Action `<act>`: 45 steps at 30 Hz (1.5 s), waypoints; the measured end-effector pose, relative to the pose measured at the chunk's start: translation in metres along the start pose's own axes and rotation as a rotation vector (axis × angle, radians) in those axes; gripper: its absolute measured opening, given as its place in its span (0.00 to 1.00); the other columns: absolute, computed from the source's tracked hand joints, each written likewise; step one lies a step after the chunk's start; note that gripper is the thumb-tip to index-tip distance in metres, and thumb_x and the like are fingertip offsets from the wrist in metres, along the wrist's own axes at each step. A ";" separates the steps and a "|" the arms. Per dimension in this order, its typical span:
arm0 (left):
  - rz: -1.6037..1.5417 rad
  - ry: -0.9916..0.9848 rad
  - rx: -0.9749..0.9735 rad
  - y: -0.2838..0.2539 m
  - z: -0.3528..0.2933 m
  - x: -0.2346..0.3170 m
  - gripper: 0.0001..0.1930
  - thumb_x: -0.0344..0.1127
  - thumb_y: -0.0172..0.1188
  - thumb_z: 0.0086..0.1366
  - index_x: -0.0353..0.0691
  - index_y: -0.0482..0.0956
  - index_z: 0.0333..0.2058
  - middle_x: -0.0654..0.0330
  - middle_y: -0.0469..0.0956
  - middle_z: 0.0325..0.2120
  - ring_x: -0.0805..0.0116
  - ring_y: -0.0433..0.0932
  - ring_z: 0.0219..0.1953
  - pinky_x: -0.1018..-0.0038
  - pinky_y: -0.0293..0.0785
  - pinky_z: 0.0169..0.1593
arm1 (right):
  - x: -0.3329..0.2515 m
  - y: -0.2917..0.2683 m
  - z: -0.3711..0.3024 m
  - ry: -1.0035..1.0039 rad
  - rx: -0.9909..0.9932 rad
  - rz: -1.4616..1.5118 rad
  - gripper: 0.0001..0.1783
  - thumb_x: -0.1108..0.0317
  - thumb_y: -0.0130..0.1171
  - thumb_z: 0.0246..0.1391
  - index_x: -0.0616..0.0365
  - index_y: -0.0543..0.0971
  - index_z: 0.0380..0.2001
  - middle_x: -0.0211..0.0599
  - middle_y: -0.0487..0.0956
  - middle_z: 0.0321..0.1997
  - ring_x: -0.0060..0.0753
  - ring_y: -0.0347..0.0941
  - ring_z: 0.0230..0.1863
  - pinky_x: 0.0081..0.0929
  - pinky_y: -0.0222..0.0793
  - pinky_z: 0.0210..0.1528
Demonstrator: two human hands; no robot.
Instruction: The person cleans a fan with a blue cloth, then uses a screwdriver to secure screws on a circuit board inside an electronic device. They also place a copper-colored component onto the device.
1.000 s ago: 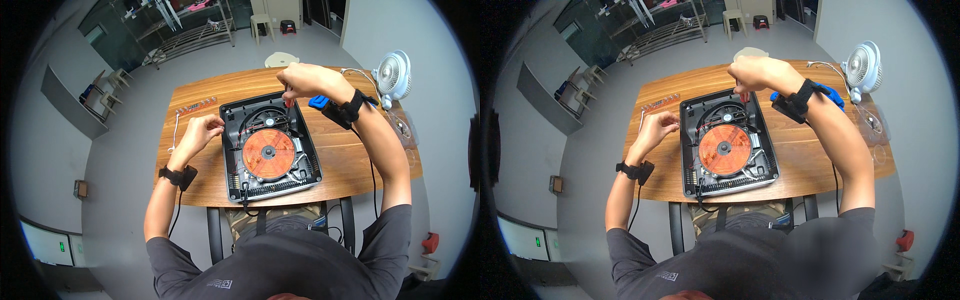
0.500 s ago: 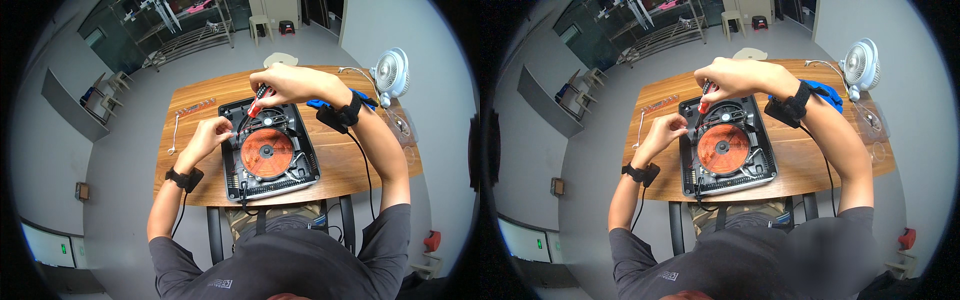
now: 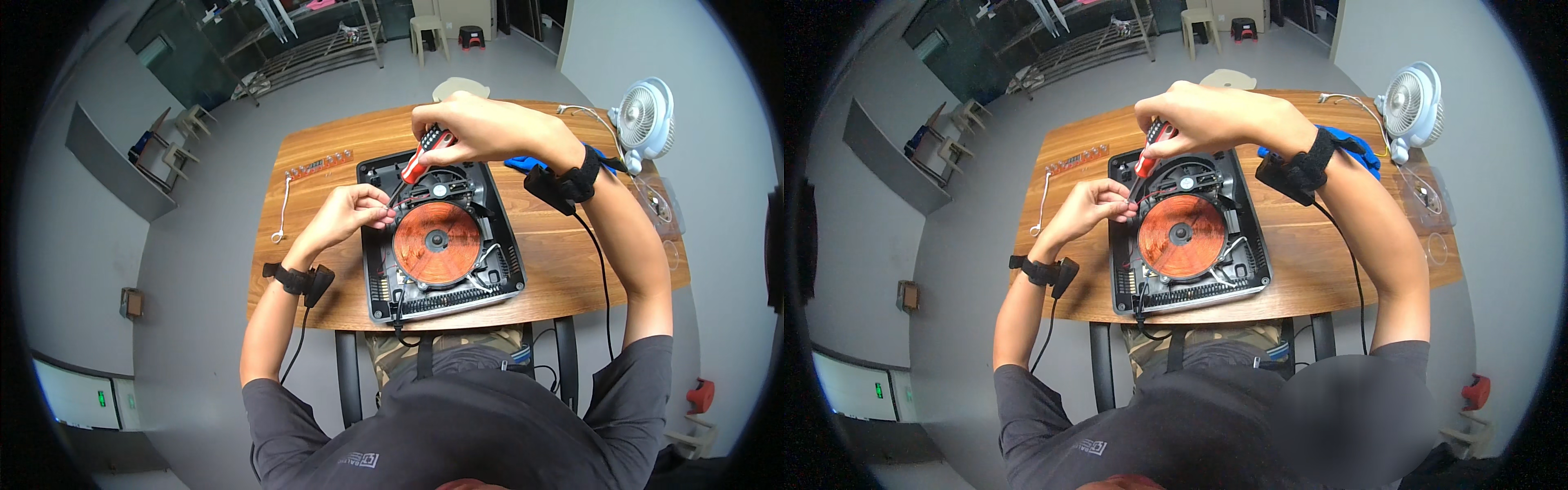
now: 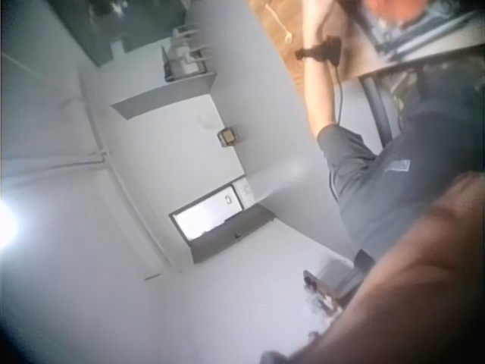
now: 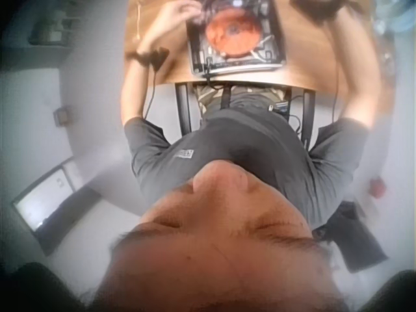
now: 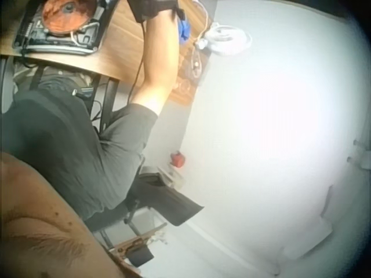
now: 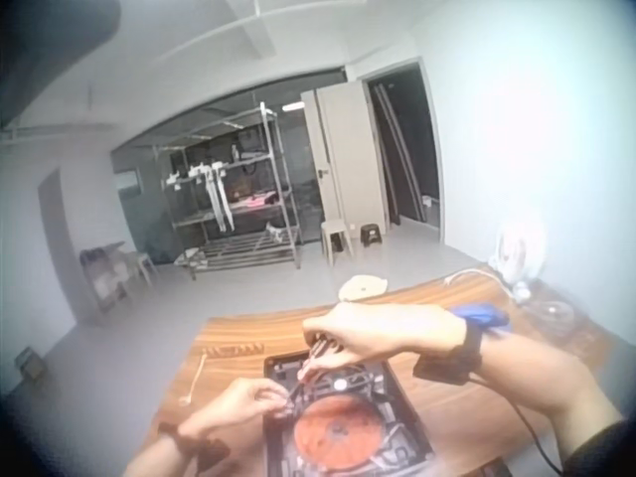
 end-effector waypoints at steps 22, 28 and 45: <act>-0.210 -0.038 -0.050 -0.002 0.003 -0.014 0.13 0.29 0.62 0.71 0.29 0.79 0.50 0.51 0.85 0.42 0.69 0.86 0.42 0.75 0.84 0.50 | 0.006 0.003 0.002 -0.022 0.021 0.022 0.24 0.47 0.65 0.60 0.61 0.79 0.41 0.52 0.82 0.30 0.52 0.82 0.34 0.42 0.76 0.35; -0.163 -0.029 -0.038 0.000 0.006 -0.019 0.12 0.28 0.66 0.68 0.31 0.80 0.48 0.58 0.84 0.37 0.73 0.85 0.39 0.77 0.83 0.47 | 0.006 0.003 0.002 -0.038 0.032 0.012 0.24 0.47 0.65 0.60 0.61 0.79 0.41 0.52 0.82 0.30 0.52 0.81 0.33 0.42 0.75 0.34; 0.061 0.098 0.049 -0.003 0.012 -0.027 0.08 0.28 0.70 0.64 0.34 0.82 0.41 0.66 0.82 0.32 0.82 0.80 0.34 0.82 0.78 0.41 | 0.021 0.012 0.001 -0.085 0.045 0.031 0.23 0.50 0.65 0.62 0.63 0.78 0.41 0.48 0.82 0.26 0.38 0.80 0.21 0.31 0.75 0.20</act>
Point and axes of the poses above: each hand's wrist, its own z-axis towards the middle knuckle, its own y-axis out of the palm, x = y × z, the point moved 5 cm from there along z, towards the middle knuckle
